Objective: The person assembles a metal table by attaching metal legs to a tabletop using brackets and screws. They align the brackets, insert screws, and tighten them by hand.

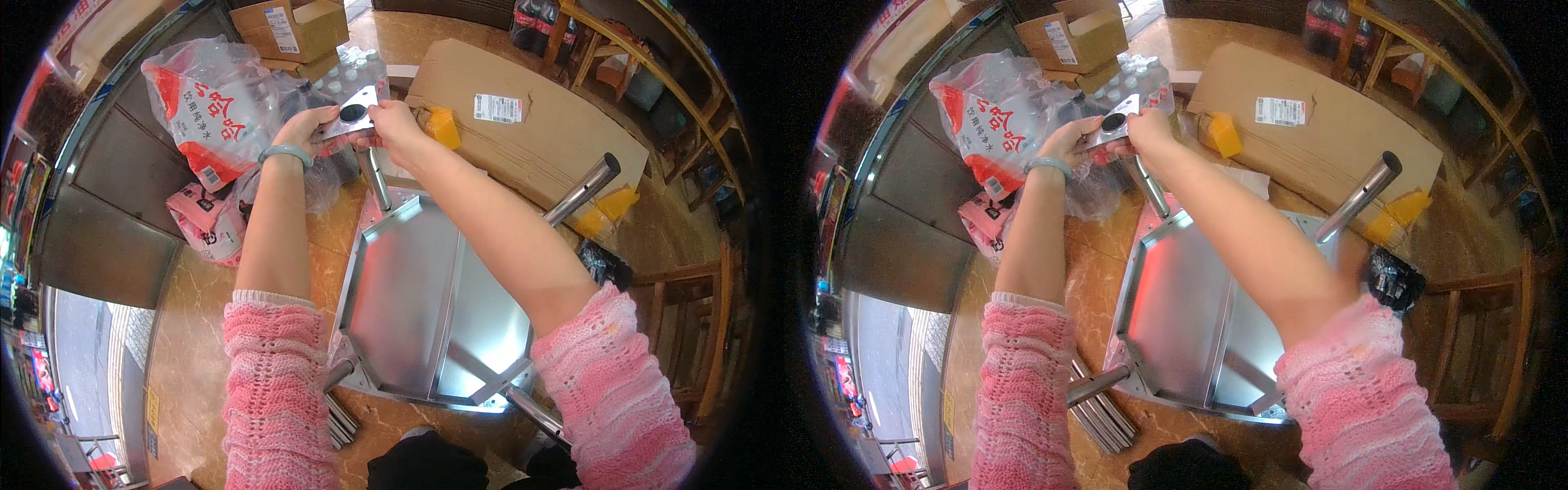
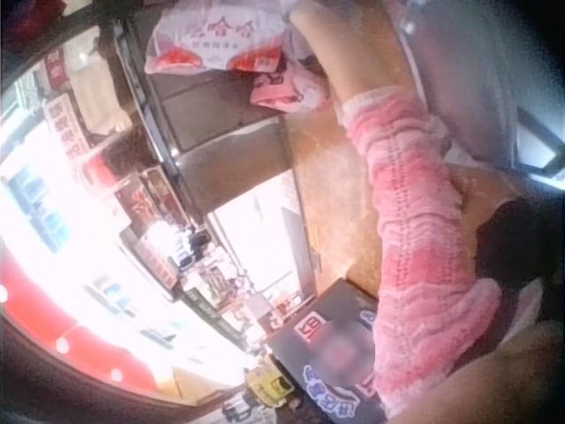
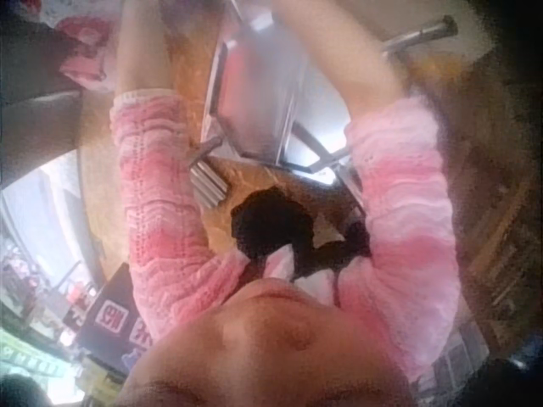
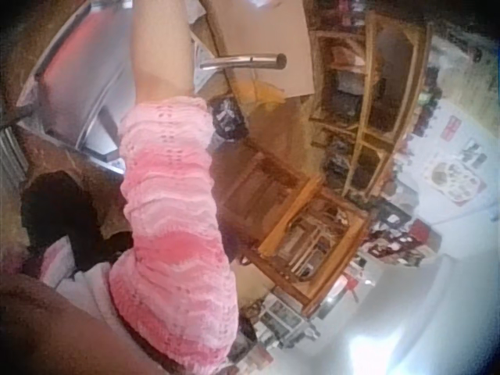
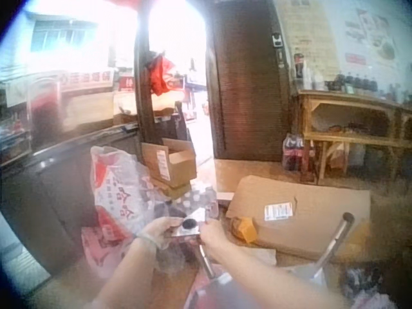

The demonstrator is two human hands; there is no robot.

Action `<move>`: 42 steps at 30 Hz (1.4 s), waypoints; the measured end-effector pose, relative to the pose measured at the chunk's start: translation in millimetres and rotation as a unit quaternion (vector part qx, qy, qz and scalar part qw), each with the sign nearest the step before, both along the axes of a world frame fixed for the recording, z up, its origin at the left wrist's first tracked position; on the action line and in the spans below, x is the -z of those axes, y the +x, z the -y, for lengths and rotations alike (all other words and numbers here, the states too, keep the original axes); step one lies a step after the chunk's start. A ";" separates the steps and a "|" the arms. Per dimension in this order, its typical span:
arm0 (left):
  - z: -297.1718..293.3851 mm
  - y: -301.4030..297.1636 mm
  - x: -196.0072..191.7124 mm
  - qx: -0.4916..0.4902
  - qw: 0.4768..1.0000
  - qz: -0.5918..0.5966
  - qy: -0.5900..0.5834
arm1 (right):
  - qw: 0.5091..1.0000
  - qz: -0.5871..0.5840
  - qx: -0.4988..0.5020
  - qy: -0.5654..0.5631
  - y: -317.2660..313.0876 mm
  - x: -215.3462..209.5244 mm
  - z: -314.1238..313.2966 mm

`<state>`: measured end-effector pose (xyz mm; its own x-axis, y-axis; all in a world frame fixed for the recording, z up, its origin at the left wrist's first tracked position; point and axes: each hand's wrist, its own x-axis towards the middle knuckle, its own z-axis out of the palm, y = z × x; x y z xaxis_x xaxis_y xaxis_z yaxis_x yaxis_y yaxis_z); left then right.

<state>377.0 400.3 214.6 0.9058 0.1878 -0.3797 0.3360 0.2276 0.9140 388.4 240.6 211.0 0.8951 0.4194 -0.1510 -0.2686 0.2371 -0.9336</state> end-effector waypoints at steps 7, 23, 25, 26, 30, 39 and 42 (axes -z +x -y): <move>2.0 -1.0 23.9 0.000 0.996 0.058 -0.062 | 0.999 0.046 -0.017 -0.005 6.1 6.7 4.3; 3.1 9.6 -10.4 0.011 0.992 0.013 0.126 | 0.997 -0.007 -0.024 0.078 14.1 14.1 7.2; 1.9 10.6 -9.8 0.035 0.994 0.032 0.096 | 0.996 -0.012 -0.021 0.080 12.6 12.0 5.5; 1.0 7.9 -9.2 0.025 0.996 0.028 0.083 | 0.996 -0.020 -0.024 0.083 10.7 11.6 5.1; 3.3 -6.8 -4.6 0.022 0.996 0.041 0.073 | 0.995 -0.031 -0.058 0.074 8.8 7.2 6.3; 0.8 -1.5 9.2 0.008 0.998 0.055 0.036 | 0.990 -0.002 -0.090 0.110 16.2 17.2 12.9; 0.9 -1.1 10.6 0.037 0.995 0.087 0.034 | 0.986 -0.028 -0.055 0.152 10.3 19.3 9.6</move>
<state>375.9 399.4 204.0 0.9688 0.1385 -0.2054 0.1855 0.1439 0.9720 398.7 231.0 191.7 0.8353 0.5475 -0.0507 -0.3576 0.4708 -0.8065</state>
